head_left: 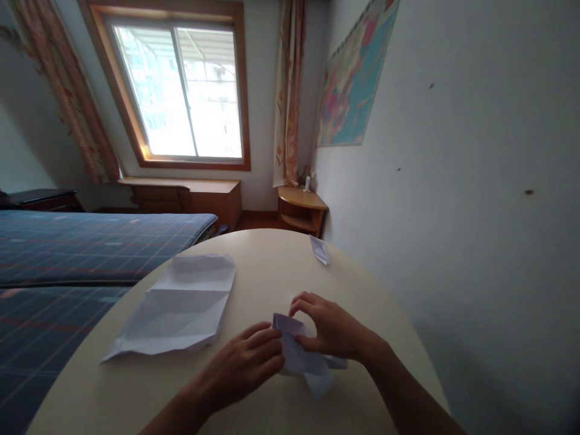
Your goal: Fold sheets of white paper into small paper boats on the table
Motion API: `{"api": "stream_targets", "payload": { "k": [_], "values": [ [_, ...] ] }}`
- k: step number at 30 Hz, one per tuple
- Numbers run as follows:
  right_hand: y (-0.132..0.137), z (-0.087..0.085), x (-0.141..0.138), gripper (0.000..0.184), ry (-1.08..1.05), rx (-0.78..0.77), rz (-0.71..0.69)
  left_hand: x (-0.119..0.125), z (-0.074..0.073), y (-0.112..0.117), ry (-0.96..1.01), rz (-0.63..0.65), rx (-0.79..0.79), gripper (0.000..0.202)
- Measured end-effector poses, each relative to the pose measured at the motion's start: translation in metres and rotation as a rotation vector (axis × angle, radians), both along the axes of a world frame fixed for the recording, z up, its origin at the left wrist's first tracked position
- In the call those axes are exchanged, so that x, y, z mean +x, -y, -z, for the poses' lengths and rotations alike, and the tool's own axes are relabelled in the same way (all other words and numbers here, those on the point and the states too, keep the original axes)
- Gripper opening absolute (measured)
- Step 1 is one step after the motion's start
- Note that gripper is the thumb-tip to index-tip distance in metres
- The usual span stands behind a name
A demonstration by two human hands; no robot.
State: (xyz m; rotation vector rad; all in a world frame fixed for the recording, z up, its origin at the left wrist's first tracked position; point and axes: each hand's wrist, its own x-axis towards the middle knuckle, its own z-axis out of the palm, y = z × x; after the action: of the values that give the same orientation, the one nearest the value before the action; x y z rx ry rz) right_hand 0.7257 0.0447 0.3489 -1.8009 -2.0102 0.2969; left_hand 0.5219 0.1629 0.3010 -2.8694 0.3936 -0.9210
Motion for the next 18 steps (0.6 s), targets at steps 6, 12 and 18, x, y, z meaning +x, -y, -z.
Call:
{"api": "stream_targets", "payload": {
  "k": [6,12,18],
  "values": [
    [-0.007,0.011,-0.009,0.028,0.107,-0.025,0.082,-0.001,-0.001,0.0,0.054,-0.008,-0.01,0.018],
    [-0.012,0.014,0.0,0.009,-0.007,-0.043,0.102,-0.002,-0.001,-0.007,0.024,-0.015,-0.085,0.02],
    [-0.007,0.014,0.022,0.007,-0.274,-0.026,0.155,-0.004,0.004,-0.014,0.044,-0.064,-0.095,0.017]
  ]
}}
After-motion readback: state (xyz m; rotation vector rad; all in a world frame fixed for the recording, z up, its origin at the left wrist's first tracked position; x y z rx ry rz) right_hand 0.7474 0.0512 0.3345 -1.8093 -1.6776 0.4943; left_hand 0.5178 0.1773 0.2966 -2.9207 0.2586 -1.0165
